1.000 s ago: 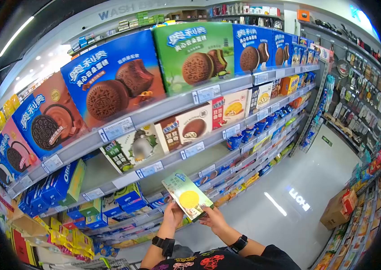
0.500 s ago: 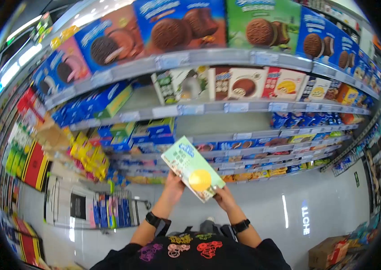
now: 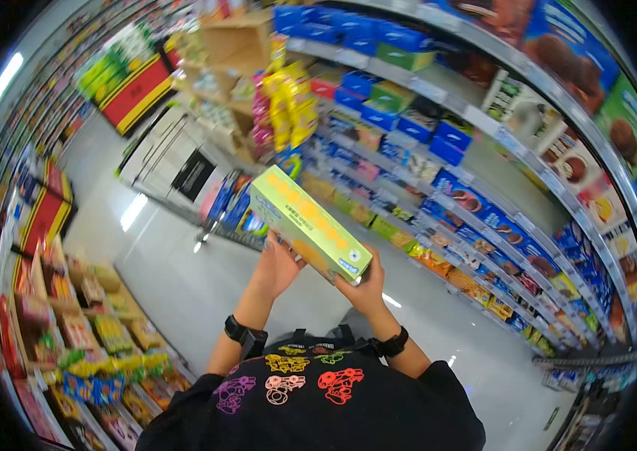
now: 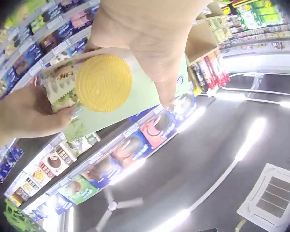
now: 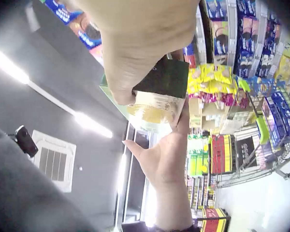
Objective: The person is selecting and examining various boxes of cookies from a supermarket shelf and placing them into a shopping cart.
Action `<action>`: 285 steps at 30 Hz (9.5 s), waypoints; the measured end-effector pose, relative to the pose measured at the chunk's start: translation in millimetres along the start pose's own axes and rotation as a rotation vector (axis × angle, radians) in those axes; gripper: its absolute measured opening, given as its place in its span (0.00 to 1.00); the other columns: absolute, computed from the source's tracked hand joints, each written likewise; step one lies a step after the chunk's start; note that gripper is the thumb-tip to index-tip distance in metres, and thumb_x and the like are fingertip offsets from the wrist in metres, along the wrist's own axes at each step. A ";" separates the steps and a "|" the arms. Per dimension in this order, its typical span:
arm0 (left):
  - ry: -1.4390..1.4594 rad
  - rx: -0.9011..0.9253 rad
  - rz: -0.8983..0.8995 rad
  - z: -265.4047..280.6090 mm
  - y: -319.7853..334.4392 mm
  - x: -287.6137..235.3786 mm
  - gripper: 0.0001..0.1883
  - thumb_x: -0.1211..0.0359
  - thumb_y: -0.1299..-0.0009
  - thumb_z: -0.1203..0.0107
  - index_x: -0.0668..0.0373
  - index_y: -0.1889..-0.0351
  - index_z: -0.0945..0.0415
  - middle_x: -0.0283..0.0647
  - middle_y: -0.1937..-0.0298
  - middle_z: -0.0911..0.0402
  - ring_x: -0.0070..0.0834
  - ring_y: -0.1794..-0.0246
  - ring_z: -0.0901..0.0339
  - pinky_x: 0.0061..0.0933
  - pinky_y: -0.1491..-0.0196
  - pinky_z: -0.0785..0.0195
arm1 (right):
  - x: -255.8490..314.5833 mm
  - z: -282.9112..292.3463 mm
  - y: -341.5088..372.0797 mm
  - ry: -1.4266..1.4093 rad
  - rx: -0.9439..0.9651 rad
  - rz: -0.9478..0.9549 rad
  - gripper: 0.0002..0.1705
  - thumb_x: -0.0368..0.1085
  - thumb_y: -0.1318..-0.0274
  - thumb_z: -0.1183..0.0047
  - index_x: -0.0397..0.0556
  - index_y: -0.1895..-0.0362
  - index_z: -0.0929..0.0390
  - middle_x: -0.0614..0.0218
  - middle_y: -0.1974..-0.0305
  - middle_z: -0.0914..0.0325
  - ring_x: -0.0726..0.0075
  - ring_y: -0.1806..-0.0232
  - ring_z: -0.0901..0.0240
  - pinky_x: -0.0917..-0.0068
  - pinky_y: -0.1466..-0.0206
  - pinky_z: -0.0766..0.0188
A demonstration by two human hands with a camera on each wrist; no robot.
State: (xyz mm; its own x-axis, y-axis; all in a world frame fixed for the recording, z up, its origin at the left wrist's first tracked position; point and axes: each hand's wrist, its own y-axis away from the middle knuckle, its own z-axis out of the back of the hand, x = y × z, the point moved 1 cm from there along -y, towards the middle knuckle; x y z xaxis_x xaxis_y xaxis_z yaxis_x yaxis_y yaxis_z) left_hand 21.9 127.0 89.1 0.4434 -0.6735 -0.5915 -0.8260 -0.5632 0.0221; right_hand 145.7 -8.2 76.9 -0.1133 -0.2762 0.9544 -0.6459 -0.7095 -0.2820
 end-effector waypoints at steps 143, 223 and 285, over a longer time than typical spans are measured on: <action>-1.412 0.510 -0.542 -150.8 -191.6 138.6 0.34 0.67 0.47 0.44 0.60 0.41 0.44 0.60 0.38 0.50 0.54 0.41 0.44 0.43 0.42 0.49 | 15.6 202.7 -124.5 -0.569 -0.294 -0.068 0.49 0.21 0.66 0.61 0.54 0.33 0.63 0.60 0.37 0.53 0.60 0.36 0.52 0.68 0.39 0.45; -1.300 -0.018 0.588 403.0 -176.8 -61.3 0.33 0.47 0.32 0.71 0.66 0.41 0.43 0.55 0.40 0.41 0.47 0.38 0.45 0.35 0.37 0.54 | -360.2 -256.6 -172.3 0.084 -0.152 -1.338 0.07 0.29 0.57 0.50 0.45 0.70 0.31 0.63 0.75 0.29 0.63 0.76 0.30 0.65 0.76 0.32; -0.110 0.514 0.916 -51.0 -431.8 179.8 0.26 0.54 0.31 0.62 0.60 0.41 0.45 0.46 0.42 0.36 0.38 0.40 0.41 0.39 0.40 0.47 | -73.3 274.8 -284.3 -0.576 -0.581 -0.640 0.21 0.49 0.50 0.51 0.51 0.55 0.32 0.63 0.59 0.29 0.63 0.56 0.33 0.56 0.52 0.35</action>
State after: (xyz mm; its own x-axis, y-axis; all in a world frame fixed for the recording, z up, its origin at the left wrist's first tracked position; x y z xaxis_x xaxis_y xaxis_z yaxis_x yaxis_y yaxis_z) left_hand 476.0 224.7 14.3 -0.4368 -0.6772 -0.5921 -0.8889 0.4259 0.1687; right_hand 545.1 35.5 60.2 0.6585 -0.3345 0.6742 -0.7397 -0.4529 0.4978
